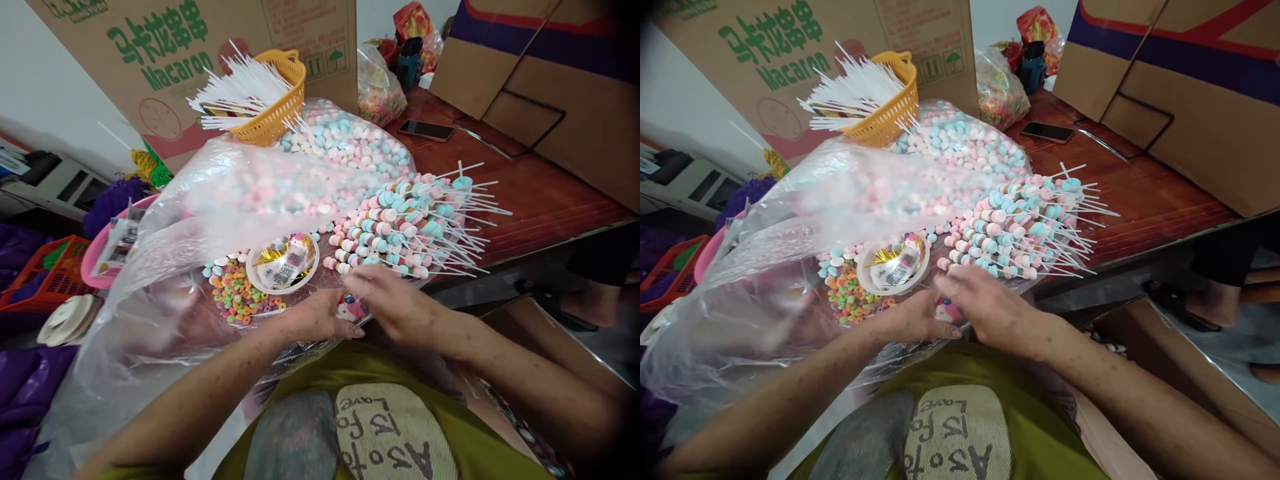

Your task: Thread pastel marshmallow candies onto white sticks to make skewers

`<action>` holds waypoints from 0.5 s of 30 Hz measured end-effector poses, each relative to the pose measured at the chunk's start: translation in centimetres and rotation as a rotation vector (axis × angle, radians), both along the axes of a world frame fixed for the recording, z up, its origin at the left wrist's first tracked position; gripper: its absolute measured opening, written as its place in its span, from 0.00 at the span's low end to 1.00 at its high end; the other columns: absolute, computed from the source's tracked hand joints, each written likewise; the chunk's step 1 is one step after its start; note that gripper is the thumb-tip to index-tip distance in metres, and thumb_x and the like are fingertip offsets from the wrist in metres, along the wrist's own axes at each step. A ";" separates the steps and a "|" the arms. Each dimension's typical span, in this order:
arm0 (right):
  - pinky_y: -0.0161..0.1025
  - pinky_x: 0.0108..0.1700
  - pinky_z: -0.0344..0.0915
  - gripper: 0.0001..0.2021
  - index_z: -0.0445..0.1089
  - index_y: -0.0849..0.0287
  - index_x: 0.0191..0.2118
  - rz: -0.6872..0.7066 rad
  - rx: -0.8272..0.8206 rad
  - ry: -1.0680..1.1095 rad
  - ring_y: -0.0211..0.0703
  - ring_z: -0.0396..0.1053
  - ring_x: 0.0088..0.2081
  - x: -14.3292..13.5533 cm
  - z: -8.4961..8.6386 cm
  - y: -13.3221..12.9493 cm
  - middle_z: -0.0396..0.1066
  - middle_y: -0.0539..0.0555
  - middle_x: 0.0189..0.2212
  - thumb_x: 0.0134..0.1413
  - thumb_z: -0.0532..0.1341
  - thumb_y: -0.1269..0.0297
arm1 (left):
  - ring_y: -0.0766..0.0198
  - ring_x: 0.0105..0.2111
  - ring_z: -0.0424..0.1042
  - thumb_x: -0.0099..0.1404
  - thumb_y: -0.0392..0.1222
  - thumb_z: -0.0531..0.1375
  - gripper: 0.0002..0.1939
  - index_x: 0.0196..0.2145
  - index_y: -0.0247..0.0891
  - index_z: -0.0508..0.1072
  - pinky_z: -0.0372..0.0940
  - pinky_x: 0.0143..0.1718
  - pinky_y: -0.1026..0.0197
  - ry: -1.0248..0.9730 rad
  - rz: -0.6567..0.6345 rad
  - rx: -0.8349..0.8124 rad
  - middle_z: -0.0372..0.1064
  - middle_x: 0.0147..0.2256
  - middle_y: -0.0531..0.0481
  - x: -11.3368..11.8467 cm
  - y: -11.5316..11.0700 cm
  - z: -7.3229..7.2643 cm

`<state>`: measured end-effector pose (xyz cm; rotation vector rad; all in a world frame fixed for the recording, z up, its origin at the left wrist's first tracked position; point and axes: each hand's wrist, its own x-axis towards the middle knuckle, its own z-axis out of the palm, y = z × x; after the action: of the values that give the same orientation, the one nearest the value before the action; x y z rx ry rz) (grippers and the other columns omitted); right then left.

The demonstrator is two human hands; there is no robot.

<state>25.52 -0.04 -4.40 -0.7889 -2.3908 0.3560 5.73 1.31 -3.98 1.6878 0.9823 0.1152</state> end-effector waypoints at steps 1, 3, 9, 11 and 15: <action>0.45 0.46 0.61 0.19 0.57 0.66 0.54 -0.054 0.041 0.040 0.49 0.60 0.47 0.2 0.0 0.2 0.62 0.64 0.45 0.55 0.50 0.74 | 0.67 0.27 0.65 0.52 0.44 0.63 0.16 0.37 0.36 0.68 0.62 0.28 0.66 -0.003 0.032 -0.048 0.67 0.29 0.54 -0.3 -0.1 -0.2; 0.42 0.43 0.61 0.14 0.62 0.64 0.48 -0.108 0.056 0.019 0.47 0.61 0.42 0.4 -0.2 0.3 0.65 0.61 0.39 0.56 0.50 0.74 | 0.70 0.20 0.61 0.54 0.47 0.61 0.15 0.36 0.36 0.67 0.59 0.21 0.68 0.036 0.070 -0.113 0.62 0.24 0.57 -0.7 -0.3 -0.5; 0.37 0.31 0.56 0.09 0.62 0.61 0.27 -0.052 -0.167 -0.164 0.41 0.58 0.29 -2.5 -2.5 -0.5 0.63 0.55 0.25 0.53 0.49 0.76 | 0.68 0.23 0.64 0.58 0.45 0.56 0.10 0.30 0.33 0.70 0.60 0.26 0.66 0.027 0.065 0.065 0.64 0.23 0.54 0.5 -0.8 -1.0; 0.36 0.30 0.55 0.10 0.59 0.59 0.26 -0.078 -0.223 -0.124 0.39 0.57 0.27 -2.8 -2.6 -0.2 0.62 0.53 0.24 0.56 0.47 0.74 | 0.69 0.21 0.64 0.58 0.45 0.58 0.16 0.41 0.33 0.69 0.61 0.25 0.66 -0.088 0.126 -0.079 0.68 0.28 0.52 0.1 -0.6 -0.3; 0.34 0.28 0.52 0.11 0.54 0.57 0.26 -0.124 -0.278 0.033 0.37 0.55 0.25 -1.7 -1.2 0.9 0.58 0.49 0.23 0.61 0.45 0.67 | 0.63 0.35 0.71 0.57 0.49 0.61 0.36 0.59 0.41 0.53 0.64 0.36 0.62 -0.338 0.169 -0.272 0.67 0.47 0.43 -3.6 0.2 1.6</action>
<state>23.87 0.83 -5.64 -1.0410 -2.2761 0.6548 2.12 1.55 -2.37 1.2845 0.8410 0.3511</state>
